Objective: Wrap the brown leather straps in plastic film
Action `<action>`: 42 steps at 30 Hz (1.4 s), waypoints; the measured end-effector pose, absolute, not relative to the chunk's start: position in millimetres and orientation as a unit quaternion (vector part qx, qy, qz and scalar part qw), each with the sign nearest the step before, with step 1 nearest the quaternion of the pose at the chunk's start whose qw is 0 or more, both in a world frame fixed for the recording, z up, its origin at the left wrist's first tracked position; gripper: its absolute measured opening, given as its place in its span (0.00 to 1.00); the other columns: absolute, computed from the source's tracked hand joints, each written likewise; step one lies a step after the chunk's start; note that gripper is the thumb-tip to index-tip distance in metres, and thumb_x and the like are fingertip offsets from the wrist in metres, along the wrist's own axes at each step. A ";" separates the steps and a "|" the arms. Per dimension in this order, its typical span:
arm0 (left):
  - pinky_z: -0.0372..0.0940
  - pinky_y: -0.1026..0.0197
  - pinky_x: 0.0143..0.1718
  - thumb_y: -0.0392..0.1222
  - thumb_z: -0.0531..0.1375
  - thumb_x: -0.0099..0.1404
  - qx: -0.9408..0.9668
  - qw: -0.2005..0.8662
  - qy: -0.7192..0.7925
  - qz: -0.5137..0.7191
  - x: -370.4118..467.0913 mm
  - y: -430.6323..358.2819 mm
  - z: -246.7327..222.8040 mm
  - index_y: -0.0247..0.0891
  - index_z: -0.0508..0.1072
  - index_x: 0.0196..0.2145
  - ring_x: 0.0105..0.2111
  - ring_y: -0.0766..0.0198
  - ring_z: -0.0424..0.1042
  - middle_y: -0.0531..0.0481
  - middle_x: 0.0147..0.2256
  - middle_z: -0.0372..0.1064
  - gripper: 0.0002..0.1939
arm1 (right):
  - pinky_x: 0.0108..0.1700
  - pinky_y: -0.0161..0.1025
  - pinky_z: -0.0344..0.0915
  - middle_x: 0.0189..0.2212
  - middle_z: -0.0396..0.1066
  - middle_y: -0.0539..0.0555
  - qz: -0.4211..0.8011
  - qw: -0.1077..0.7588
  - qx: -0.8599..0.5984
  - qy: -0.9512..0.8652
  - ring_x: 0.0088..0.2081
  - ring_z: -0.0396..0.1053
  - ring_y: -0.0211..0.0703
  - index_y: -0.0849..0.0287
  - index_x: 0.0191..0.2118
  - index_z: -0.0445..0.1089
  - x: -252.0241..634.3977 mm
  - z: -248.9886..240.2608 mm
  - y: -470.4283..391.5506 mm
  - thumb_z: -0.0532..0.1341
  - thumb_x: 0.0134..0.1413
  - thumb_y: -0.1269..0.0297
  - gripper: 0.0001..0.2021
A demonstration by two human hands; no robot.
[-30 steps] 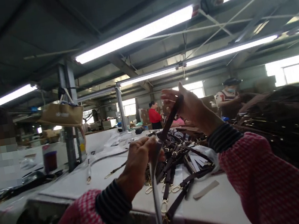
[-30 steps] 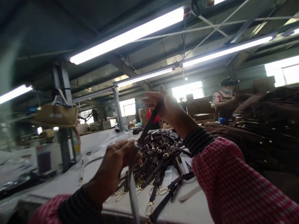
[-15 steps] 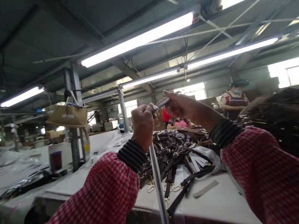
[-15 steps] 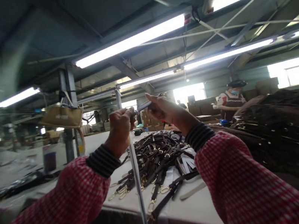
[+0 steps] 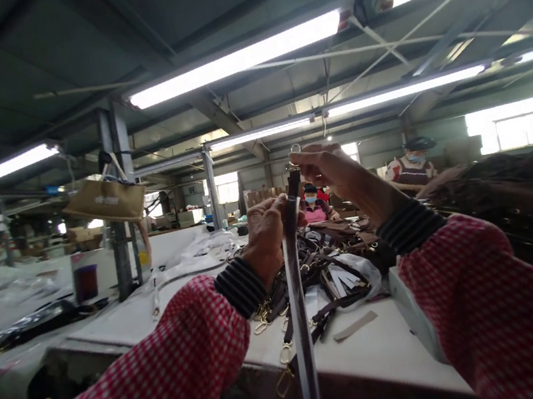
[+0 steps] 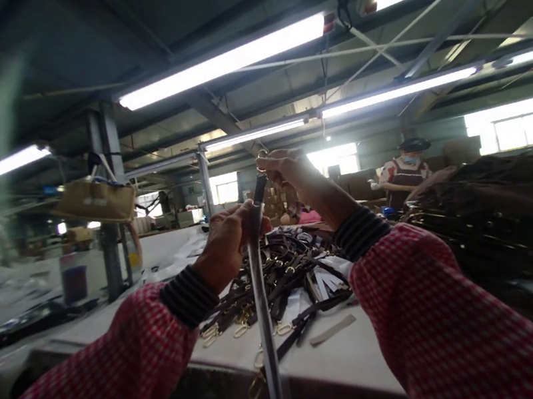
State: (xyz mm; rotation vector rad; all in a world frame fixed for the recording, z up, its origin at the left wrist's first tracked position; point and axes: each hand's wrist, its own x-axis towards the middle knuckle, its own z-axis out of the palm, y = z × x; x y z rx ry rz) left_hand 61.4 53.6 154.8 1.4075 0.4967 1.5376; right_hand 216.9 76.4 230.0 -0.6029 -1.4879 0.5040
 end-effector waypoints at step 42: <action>0.71 0.65 0.30 0.32 0.68 0.62 0.636 0.501 0.124 0.573 85.4 75.4 158.2 0.31 0.78 0.27 0.24 0.67 0.77 0.49 0.23 0.77 0.06 | 0.25 0.36 0.53 0.22 0.69 0.50 0.150 0.696 -0.295 -0.637 0.23 0.61 0.34 0.59 0.24 0.75 229.6 199.3 65.3 0.69 0.52 0.69 0.08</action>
